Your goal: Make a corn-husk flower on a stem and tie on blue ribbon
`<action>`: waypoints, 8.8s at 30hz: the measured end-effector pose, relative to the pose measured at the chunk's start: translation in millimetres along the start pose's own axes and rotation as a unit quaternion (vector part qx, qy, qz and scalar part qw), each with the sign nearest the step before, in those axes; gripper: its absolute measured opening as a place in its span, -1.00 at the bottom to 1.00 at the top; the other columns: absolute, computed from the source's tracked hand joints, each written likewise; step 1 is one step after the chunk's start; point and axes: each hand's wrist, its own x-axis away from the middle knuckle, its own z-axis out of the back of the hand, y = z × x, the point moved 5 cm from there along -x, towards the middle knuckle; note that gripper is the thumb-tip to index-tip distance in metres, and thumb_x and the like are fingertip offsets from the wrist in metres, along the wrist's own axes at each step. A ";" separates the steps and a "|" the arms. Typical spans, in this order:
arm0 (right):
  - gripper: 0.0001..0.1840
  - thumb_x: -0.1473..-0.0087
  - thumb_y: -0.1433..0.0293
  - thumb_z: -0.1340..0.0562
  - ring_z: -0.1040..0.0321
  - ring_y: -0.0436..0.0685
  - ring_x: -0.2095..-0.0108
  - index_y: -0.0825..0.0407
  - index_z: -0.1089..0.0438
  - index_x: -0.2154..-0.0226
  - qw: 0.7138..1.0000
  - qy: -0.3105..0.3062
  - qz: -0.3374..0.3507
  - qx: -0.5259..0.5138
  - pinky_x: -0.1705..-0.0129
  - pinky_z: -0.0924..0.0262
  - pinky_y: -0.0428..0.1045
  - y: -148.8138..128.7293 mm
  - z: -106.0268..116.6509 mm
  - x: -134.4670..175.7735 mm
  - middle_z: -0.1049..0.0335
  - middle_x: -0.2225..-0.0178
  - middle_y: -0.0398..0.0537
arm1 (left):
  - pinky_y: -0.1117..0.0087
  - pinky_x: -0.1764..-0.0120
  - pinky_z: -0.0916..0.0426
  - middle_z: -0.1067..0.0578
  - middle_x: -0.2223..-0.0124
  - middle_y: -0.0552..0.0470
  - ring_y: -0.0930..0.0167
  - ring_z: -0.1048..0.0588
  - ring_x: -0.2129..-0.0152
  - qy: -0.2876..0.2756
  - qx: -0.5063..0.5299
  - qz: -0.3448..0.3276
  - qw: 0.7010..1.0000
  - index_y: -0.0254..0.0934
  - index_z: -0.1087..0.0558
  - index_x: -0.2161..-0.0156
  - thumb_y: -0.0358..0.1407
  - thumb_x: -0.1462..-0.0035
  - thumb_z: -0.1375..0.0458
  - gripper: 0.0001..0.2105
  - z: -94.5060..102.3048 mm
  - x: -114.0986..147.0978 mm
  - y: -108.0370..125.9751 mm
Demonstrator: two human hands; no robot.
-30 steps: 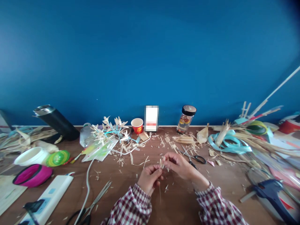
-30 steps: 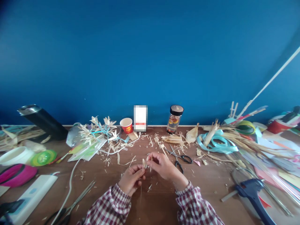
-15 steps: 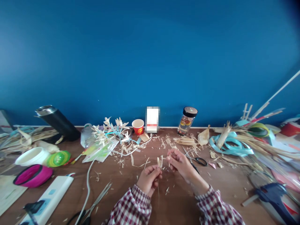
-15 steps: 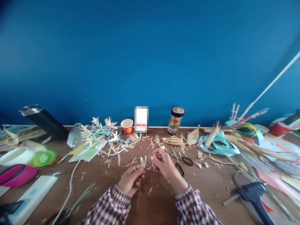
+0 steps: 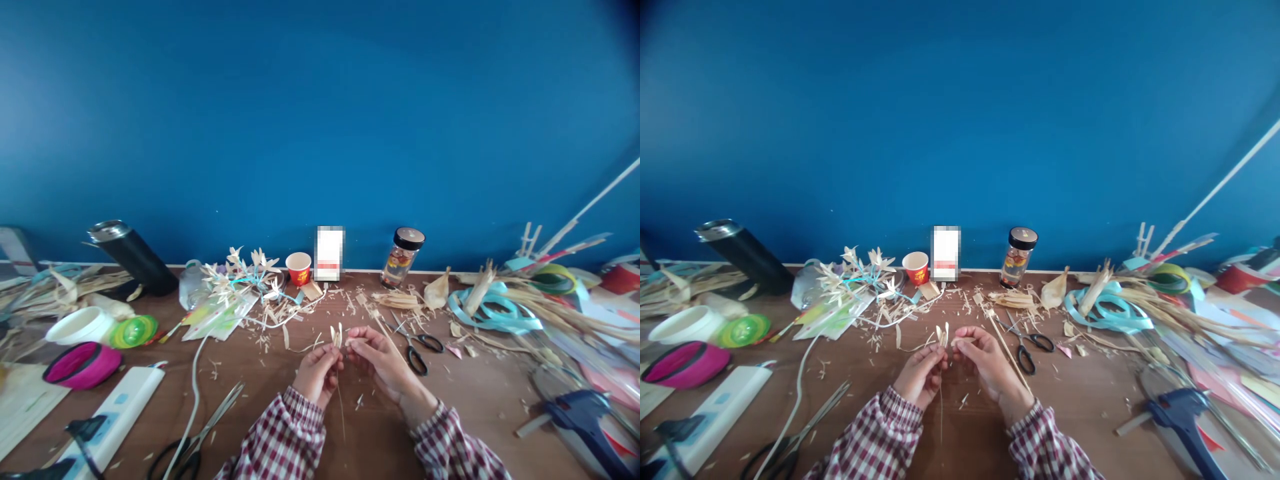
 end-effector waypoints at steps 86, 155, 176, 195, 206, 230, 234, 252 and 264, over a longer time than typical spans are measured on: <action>-0.90 0.00 0.40 -0.16 -0.38 0.07 0.42 0.08 -0.35 0.39 0.921 0.020 0.169 0.351 0.36 -0.26 -0.06 -22.9 -16.7 10.7 -0.43 0.42 -0.06 | 0.66 0.71 -0.18 -0.39 0.66 0.12 0.61 -0.32 0.71 0.038 -0.043 -0.050 0.997 -0.37 -0.49 0.49 -0.15 0.43 -0.37 -0.65 -0.2 4.2 -5.8; -0.72 0.05 0.61 -0.08 -0.30 0.02 0.37 0.03 -0.46 0.41 0.624 -0.281 0.257 0.682 0.28 -0.13 -0.06 -74.8 -39.4 -1.6 -0.40 0.41 -0.09 | 0.59 0.70 -0.06 -0.41 0.65 0.06 0.62 -0.23 0.78 -0.016 -0.164 -0.093 0.982 -0.39 -0.47 0.54 -0.12 0.29 -0.30 -0.69 -4.1 1.8 -13.5; -0.78 0.06 0.61 -0.13 -0.28 0.00 0.42 0.06 -0.45 0.46 0.594 -0.285 0.255 0.708 0.36 -0.13 -0.10 -70.1 -44.9 -2.6 -0.37 0.43 -0.08 | 0.59 0.69 -0.05 -0.40 0.67 0.06 0.63 -0.22 0.78 -0.025 -0.180 -0.084 0.980 -0.39 -0.47 0.56 -0.10 0.27 -0.29 -0.68 -1.7 -1.0 -16.2; -0.80 -0.08 0.33 -0.11 -0.34 0.06 0.42 0.05 -0.28 0.22 0.897 0.017 0.180 0.402 0.41 -0.26 -0.05 -47.2 11.0 10.7 -0.38 0.41 -0.07 | 0.66 0.67 -0.19 -0.45 0.62 0.08 0.61 -0.35 0.69 0.005 0.001 -0.048 0.999 -0.37 -0.48 0.53 -0.25 0.41 -0.39 -0.72 0.6 0.5 -5.8; -0.81 -0.04 0.41 -0.14 -0.39 0.09 0.34 0.06 -0.40 0.27 0.924 -0.012 0.165 0.344 0.25 -0.27 -0.03 -16.0 -10.4 17.1 -0.46 0.35 -0.05 | 0.66 0.68 -0.18 -0.42 0.67 0.09 0.62 -0.32 0.73 0.013 -0.024 -0.054 0.998 -0.38 -0.49 0.50 -0.22 0.39 -0.37 -0.70 0.6 0.9 -10.2; -0.82 -0.05 0.42 -0.15 -0.24 0.16 0.10 -0.06 -0.47 0.45 0.610 -0.106 0.313 0.720 0.12 -0.20 0.06 -87.3 -35.7 18.9 -0.26 0.05 -0.05 | 0.59 0.71 -0.07 -0.44 0.65 0.09 0.63 -0.25 0.78 -0.026 -0.131 -0.119 0.984 -0.35 -0.49 0.51 -0.18 0.26 -0.30 -0.75 -3.8 2.3 -10.2; -0.82 -0.03 0.45 -0.15 -0.23 0.19 0.10 -0.05 -0.46 0.47 0.611 -0.112 0.316 0.717 0.15 -0.21 0.09 -87.2 -36.5 18.3 -0.24 0.04 -0.05 | 0.58 0.71 -0.07 -0.45 0.64 0.07 0.61 -0.27 0.77 -0.026 -0.145 -0.122 0.982 -0.35 -0.50 0.50 -0.17 0.28 -0.31 -0.74 -4.5 2.3 -10.5; -0.80 -0.04 0.48 -0.14 -0.21 0.16 0.09 -0.04 -0.46 0.47 0.590 -0.139 0.319 0.729 0.08 -0.19 0.09 -78.7 -39.9 11.5 -0.27 0.06 -0.06 | 0.55 0.73 -0.05 -0.41 0.68 0.09 0.62 -0.21 0.80 -0.019 -0.172 -0.132 0.976 -0.35 -0.52 0.53 -0.17 0.28 -0.31 -0.76 -8.5 5.6 -8.9; -0.75 -0.07 0.36 -0.11 -0.35 0.10 0.26 0.00 -0.30 0.15 0.814 -0.014 0.253 0.523 0.27 -0.27 -0.01 -85.5 -15.0 15.3 -0.40 0.24 -0.04 | 0.59 0.69 -0.03 -0.42 0.65 0.07 0.61 -0.27 0.73 -0.014 -0.037 -0.075 0.996 -0.36 -0.50 0.56 -0.21 0.35 -0.35 -0.76 -2.6 1.3 -10.1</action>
